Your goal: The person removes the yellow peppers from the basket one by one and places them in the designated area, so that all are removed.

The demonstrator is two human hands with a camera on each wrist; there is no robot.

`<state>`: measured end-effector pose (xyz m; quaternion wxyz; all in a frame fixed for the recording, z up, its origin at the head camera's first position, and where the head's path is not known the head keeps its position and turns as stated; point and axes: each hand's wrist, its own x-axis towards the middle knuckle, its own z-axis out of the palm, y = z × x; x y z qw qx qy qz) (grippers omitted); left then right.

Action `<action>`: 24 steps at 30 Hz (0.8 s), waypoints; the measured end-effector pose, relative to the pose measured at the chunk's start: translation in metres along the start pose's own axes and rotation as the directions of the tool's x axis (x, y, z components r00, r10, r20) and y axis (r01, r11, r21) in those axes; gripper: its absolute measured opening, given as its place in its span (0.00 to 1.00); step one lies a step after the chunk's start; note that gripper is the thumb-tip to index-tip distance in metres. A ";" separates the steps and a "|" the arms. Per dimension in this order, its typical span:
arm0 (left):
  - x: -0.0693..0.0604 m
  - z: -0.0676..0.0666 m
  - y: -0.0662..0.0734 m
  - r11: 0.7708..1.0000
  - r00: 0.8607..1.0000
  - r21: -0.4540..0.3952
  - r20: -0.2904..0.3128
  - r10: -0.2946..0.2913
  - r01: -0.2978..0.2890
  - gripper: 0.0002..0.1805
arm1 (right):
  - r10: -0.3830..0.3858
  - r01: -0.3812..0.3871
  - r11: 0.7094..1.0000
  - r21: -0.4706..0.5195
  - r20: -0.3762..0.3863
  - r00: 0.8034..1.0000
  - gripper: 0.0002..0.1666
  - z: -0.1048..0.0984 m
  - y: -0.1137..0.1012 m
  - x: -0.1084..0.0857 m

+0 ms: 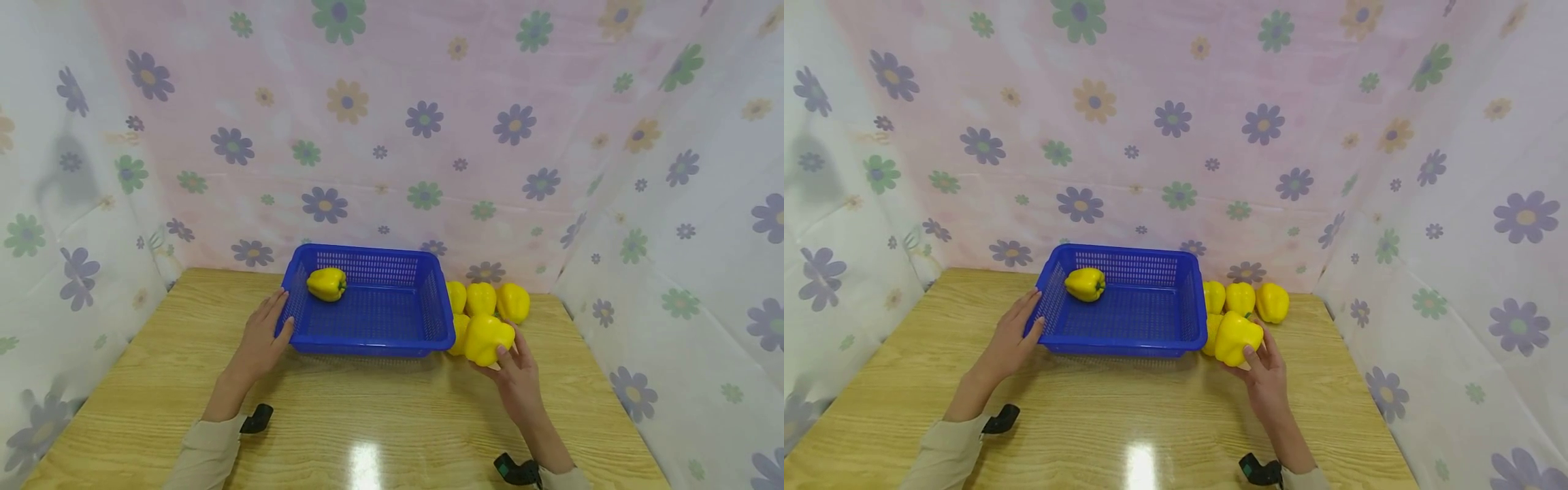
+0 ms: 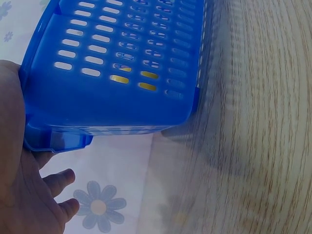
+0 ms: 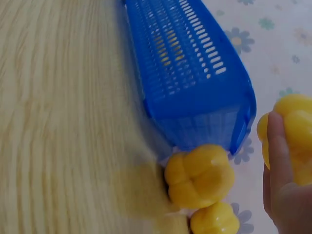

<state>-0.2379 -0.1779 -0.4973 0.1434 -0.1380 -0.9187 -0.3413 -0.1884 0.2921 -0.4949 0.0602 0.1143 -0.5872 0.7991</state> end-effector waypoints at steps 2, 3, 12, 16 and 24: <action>0.000 0.000 0.001 1.000 1.000 -0.003 -0.002 0.001 -0.001 0.32 | 0.008 -0.008 1.000 -0.008 -0.014 1.000 0.31 -0.006 0.000 -0.001; 0.000 0.000 0.001 1.000 1.000 -0.005 -0.003 0.002 -0.002 0.32 | 0.013 -0.014 1.000 -0.016 -0.020 1.000 0.30 -0.009 0.001 -0.002; -0.001 -0.001 0.002 1.000 1.000 -0.009 -0.021 0.017 -0.017 0.32 | 0.062 -0.079 0.984 -0.158 -0.109 0.992 0.33 -0.034 -0.001 0.004; -0.001 -0.001 0.002 1.000 1.000 -0.006 -0.011 0.009 -0.009 0.32 | 0.068 -0.097 0.966 -0.241 -0.127 0.990 0.35 -0.049 0.002 0.011; -0.001 0.000 0.000 1.000 1.000 0.002 -0.020 0.019 -0.019 0.32 | 0.075 -0.094 0.931 -0.352 -0.067 0.995 0.36 -0.072 0.013 0.030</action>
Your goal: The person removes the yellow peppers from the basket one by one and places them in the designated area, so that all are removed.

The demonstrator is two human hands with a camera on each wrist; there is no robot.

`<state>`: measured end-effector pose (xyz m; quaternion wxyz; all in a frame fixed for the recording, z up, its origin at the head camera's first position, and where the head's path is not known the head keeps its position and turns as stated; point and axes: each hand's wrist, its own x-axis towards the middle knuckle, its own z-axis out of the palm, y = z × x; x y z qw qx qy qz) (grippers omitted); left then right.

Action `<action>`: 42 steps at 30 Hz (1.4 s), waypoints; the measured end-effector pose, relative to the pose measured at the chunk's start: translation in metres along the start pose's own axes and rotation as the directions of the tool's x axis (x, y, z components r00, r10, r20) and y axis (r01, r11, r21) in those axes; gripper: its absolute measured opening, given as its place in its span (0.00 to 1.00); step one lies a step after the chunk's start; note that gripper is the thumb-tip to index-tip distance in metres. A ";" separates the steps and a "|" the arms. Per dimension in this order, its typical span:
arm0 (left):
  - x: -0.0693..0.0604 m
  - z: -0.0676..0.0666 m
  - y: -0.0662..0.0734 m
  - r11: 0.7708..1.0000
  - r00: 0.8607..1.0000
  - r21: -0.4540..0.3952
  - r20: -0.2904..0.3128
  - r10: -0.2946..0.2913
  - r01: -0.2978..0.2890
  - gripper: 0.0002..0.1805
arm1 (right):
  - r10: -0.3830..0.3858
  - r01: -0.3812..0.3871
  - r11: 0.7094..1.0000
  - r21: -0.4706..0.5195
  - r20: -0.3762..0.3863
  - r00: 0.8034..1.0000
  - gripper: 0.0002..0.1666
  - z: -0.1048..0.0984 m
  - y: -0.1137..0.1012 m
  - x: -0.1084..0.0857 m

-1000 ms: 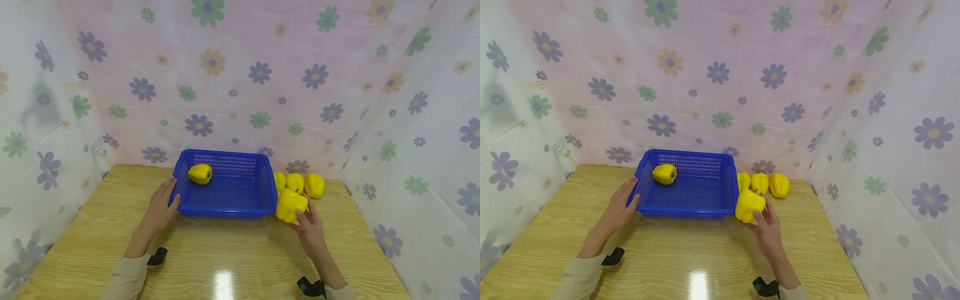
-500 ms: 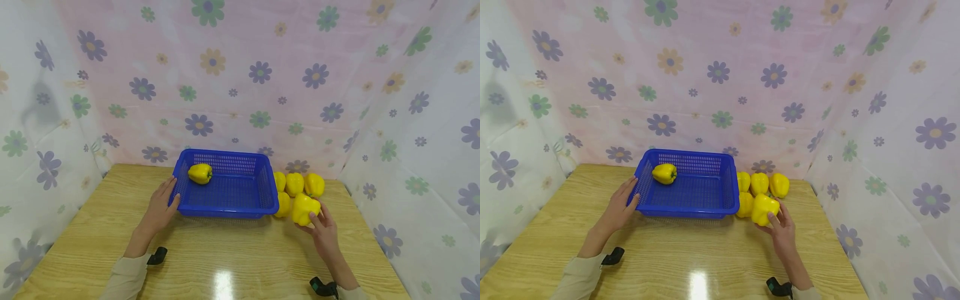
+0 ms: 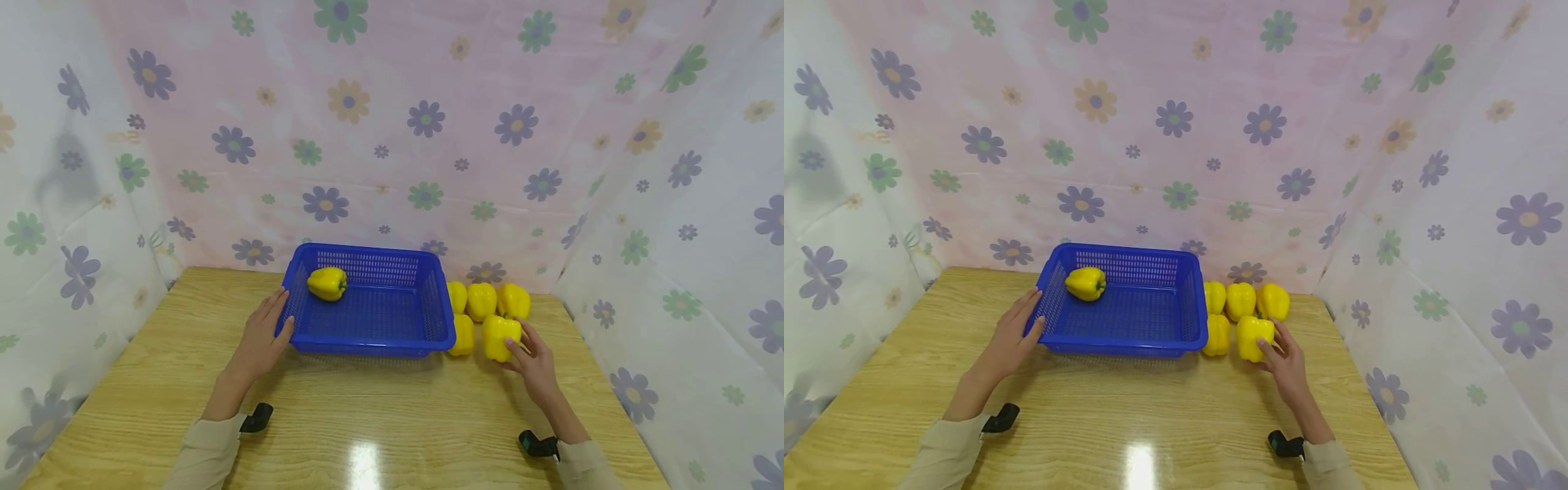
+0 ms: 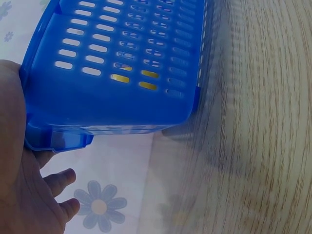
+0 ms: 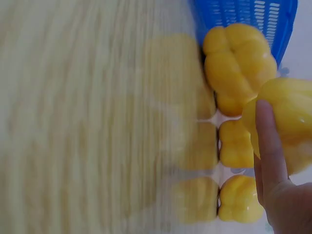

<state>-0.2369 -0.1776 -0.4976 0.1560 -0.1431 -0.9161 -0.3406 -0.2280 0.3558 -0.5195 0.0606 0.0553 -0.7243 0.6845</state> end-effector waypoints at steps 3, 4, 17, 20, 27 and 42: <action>0.000 0.001 -0.001 1.000 1.000 -0.003 -0.004 0.003 -0.003 0.32 | 0.019 -0.019 0.999 -0.031 0.011 1.000 0.36 -0.003 0.004 0.008; 0.000 0.001 -0.002 1.000 1.000 -0.003 -0.004 0.002 -0.002 0.32 | 0.026 -0.025 0.999 -0.046 0.014 1.000 0.36 -0.004 0.005 0.010; 0.001 0.001 -0.003 0.999 0.999 -0.001 0.037 -0.034 0.034 0.33 | 0.148 -0.141 0.985 -0.101 0.063 0.987 0.38 -0.010 0.010 0.028; 0.001 0.001 -0.003 0.999 0.999 -0.003 0.039 -0.037 0.037 0.33 | 0.165 -0.159 0.984 -0.077 0.074 0.984 0.38 -0.010 0.010 0.031; 0.001 0.000 -0.003 0.999 0.999 -0.002 0.036 -0.033 0.033 0.33 | 0.260 -0.251 0.965 -0.073 0.178 0.949 0.40 -0.015 0.003 0.039; 0.000 -0.001 0.002 1.000 1.000 -0.024 0.009 -0.012 0.012 0.32 | 0.315 -0.265 0.942 -0.204 0.276 0.908 0.42 -0.013 -0.008 0.051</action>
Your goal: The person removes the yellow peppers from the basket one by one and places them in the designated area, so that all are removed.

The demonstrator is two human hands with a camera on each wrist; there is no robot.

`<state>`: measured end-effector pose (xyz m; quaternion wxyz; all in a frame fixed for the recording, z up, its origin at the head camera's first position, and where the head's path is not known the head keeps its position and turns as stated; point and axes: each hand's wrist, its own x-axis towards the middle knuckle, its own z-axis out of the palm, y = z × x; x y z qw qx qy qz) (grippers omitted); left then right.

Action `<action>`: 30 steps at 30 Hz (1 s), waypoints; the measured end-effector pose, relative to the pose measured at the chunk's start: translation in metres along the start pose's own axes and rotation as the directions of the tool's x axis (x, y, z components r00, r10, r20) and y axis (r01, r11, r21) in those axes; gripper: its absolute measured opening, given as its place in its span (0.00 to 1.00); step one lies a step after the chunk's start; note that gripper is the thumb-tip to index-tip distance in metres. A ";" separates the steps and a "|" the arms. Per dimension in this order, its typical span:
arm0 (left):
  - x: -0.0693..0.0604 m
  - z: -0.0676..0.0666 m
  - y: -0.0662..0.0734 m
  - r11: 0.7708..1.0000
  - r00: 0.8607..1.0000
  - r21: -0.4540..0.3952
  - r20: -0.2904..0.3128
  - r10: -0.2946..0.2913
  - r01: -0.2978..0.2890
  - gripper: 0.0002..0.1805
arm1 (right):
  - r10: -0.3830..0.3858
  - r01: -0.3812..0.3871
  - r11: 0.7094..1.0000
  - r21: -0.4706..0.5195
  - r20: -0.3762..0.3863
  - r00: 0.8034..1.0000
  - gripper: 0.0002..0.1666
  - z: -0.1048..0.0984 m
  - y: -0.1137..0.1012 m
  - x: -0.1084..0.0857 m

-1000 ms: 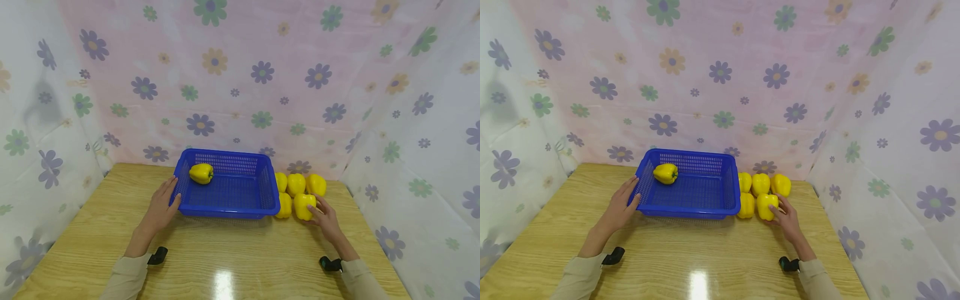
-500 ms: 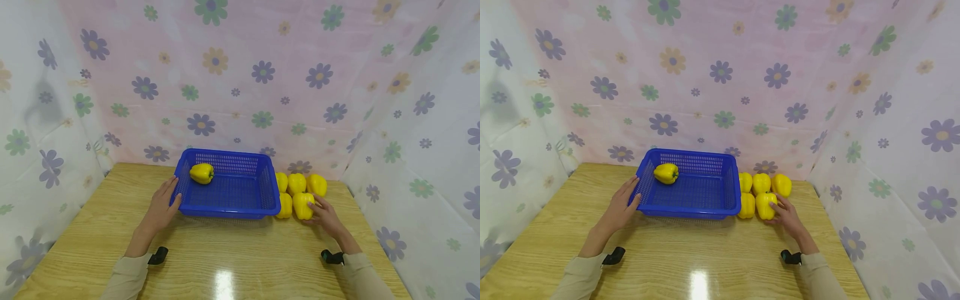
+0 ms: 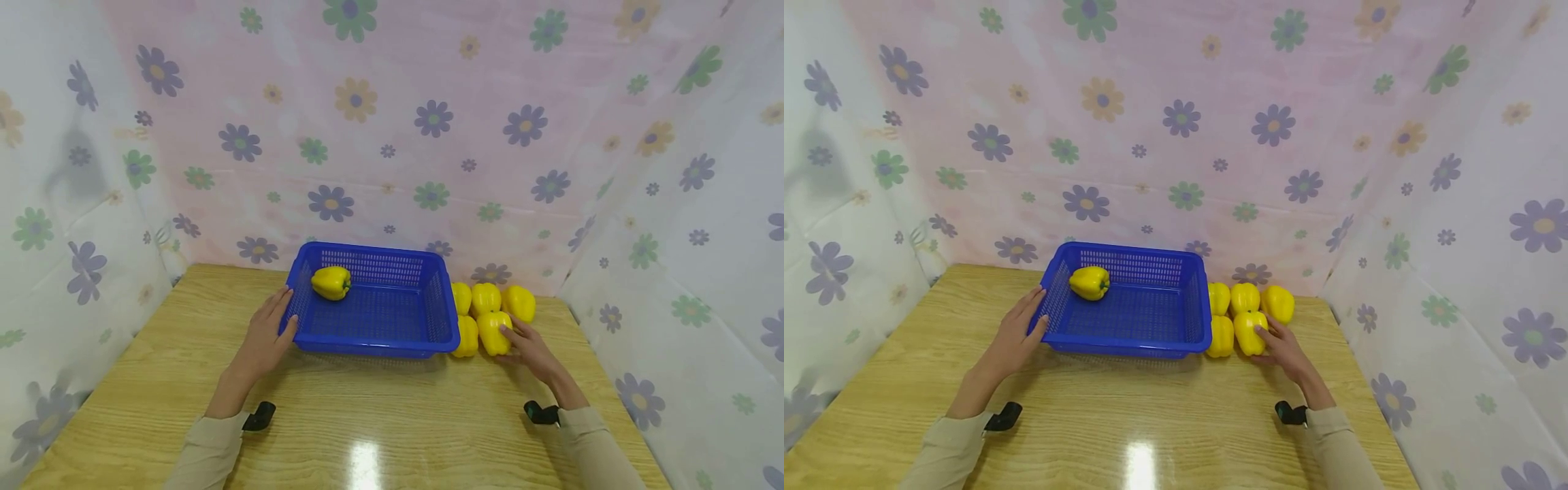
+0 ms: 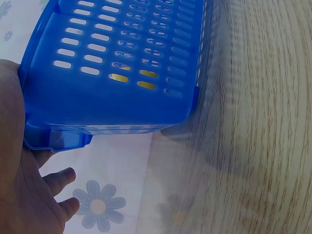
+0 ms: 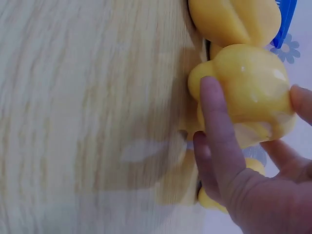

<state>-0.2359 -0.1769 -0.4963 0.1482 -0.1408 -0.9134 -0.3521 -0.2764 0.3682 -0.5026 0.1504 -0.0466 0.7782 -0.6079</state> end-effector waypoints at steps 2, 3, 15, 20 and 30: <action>0.000 0.000 0.000 1.000 1.000 0.002 -0.006 0.004 -0.004 0.32 | 0.000 0.000 1.000 -0.015 -0.002 1.000 0.42 0.001 -0.001 0.000; 0.000 0.000 0.000 1.000 1.000 0.003 -0.007 0.005 -0.005 0.32 | 0.003 -0.004 1.000 -0.019 -0.003 1.000 0.42 0.001 -0.002 0.001; 0.000 0.002 -0.002 1.000 1.000 0.009 0.002 -0.004 0.004 0.33 | 0.086 -0.090 0.991 -0.104 -0.040 0.995 0.46 0.003 0.000 0.001; 0.000 0.003 -0.004 1.000 1.000 0.016 0.009 -0.013 0.013 0.33 | 0.088 -0.094 0.989 -0.118 -0.054 0.995 0.47 0.005 0.001 -0.002; 0.000 0.002 -0.004 1.000 1.000 0.012 0.021 -0.021 0.021 0.33 | 0.092 -0.099 0.986 -0.131 -0.060 0.994 0.46 0.013 -0.001 -0.016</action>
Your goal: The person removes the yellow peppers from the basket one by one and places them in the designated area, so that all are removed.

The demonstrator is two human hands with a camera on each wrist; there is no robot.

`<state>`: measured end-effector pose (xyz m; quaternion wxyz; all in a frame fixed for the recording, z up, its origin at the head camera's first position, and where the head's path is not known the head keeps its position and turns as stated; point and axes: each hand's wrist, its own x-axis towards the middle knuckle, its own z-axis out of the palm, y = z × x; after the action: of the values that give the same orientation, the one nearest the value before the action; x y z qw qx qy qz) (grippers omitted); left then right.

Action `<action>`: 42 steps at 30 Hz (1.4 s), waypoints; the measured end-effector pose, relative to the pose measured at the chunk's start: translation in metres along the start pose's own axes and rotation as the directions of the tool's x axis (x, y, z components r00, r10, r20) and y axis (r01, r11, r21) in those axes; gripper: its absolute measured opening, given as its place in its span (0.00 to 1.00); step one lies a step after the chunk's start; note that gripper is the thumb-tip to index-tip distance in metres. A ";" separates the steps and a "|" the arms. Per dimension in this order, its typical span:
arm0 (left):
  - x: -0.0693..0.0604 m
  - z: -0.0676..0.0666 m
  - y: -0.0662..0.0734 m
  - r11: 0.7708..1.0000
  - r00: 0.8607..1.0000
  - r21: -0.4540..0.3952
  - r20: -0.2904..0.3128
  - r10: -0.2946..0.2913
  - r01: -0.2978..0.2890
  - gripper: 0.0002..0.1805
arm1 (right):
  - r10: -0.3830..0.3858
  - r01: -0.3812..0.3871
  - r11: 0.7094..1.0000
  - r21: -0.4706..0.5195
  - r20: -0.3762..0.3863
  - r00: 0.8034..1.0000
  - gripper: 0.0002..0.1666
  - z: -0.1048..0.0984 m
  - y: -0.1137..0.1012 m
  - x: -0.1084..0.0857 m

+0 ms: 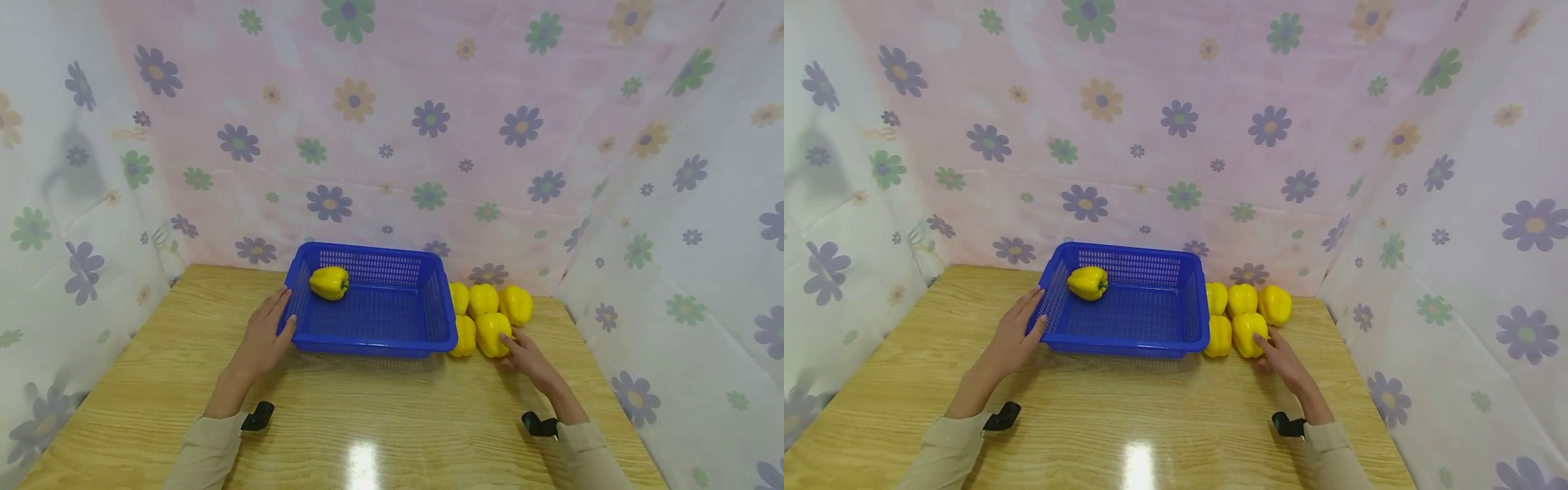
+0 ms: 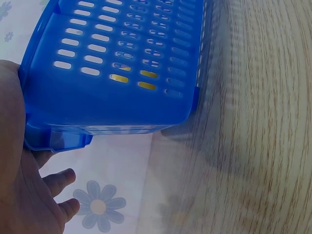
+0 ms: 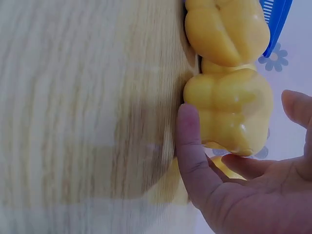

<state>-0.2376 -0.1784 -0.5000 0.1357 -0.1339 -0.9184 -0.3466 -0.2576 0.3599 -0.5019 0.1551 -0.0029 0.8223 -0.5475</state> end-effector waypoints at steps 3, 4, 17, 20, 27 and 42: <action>0.000 0.000 -0.001 1.000 1.000 0.003 0.005 -0.005 0.005 0.33 | -0.001 0.001 1.000 -0.002 0.010 1.000 0.47 0.002 -0.001 -0.005; 0.001 -0.001 -0.001 1.000 1.000 0.004 0.005 -0.004 0.004 0.33 | -0.003 0.003 1.000 -0.005 0.015 1.000 0.47 0.002 -0.001 -0.006; 0.002 -0.001 -0.002 1.000 1.000 0.017 0.005 -0.005 0.004 0.33 | -0.058 0.036 0.978 -0.206 -0.102 0.993 0.49 0.018 -0.038 -0.031; 0.001 -0.001 -0.002 1.000 1.000 0.028 0.005 -0.006 0.006 0.33 | -0.081 0.050 0.967 -0.252 -0.113 0.990 0.51 0.025 -0.047 -0.034; 0.000 -0.004 0.003 0.999 1.000 0.031 0.007 -0.006 0.006 0.33 | -0.072 0.027 0.958 -0.286 -0.149 0.986 0.52 0.032 -0.051 -0.037; -0.001 -0.005 0.006 0.996 0.999 0.080 0.023 -0.031 0.029 0.33 | -0.328 0.270 0.898 -0.346 -0.120 0.937 0.42 0.076 -0.086 -0.051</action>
<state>-0.2336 -0.1775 -0.4936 0.1247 -0.1186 -0.9351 -0.3098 -0.2040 0.2659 -0.4380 -0.0067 -0.1069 0.9011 -0.4202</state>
